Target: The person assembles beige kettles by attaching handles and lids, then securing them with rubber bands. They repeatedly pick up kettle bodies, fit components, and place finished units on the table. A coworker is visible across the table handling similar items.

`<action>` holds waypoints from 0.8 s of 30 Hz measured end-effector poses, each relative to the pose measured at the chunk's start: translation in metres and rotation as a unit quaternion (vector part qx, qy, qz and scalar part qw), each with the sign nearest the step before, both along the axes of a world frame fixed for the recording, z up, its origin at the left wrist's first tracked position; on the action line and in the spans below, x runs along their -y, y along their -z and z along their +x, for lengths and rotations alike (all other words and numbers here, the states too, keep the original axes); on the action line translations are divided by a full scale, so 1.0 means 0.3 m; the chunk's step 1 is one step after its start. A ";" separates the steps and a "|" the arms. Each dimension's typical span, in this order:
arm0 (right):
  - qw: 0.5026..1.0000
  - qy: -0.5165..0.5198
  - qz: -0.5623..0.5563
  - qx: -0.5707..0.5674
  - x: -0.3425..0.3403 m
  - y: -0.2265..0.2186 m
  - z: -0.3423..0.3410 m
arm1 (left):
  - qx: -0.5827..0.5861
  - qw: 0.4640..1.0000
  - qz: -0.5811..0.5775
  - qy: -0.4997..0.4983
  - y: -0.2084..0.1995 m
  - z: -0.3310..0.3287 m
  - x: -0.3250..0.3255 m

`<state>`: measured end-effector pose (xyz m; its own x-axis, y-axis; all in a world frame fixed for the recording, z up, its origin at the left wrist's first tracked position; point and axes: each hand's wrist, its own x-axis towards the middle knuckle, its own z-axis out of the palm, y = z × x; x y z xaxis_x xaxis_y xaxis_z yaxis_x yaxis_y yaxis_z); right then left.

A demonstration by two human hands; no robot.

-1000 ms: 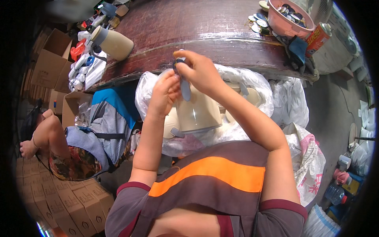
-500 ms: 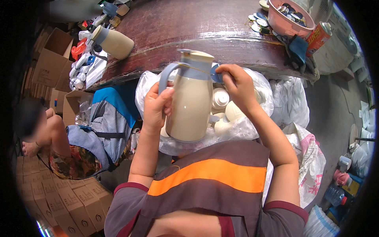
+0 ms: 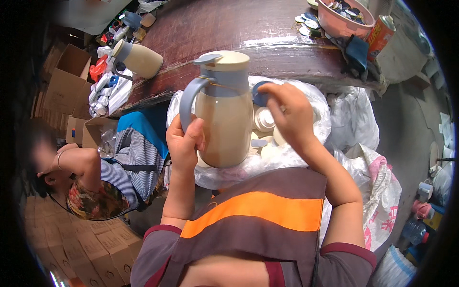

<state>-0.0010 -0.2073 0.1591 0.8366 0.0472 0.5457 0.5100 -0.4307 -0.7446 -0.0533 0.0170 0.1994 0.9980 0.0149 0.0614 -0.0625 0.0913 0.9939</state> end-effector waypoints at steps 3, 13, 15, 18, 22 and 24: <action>0.999 -0.039 -0.017 0.009 -0.033 -0.032 -0.045 | -0.020 0.998 0.055 0.024 0.018 -0.024 0.015; 0.981 0.019 -0.100 0.168 -0.073 -0.082 -0.065 | -0.057 0.993 0.098 0.034 0.050 -0.066 0.052; 0.976 0.016 -0.123 0.180 -0.093 -0.053 -0.037 | -0.036 0.990 0.131 0.036 0.049 -0.078 0.059; 0.978 0.021 -0.113 0.172 -0.099 -0.008 0.010 | -0.017 0.993 0.113 0.031 0.066 -0.095 0.056; 0.972 0.029 -0.165 0.165 -0.117 0.017 0.000 | -0.044 0.997 0.058 0.015 0.076 -0.116 0.040; 0.964 0.036 -0.204 0.167 -0.125 0.026 -0.010 | -0.044 0.998 0.039 -0.016 0.065 -0.117 0.032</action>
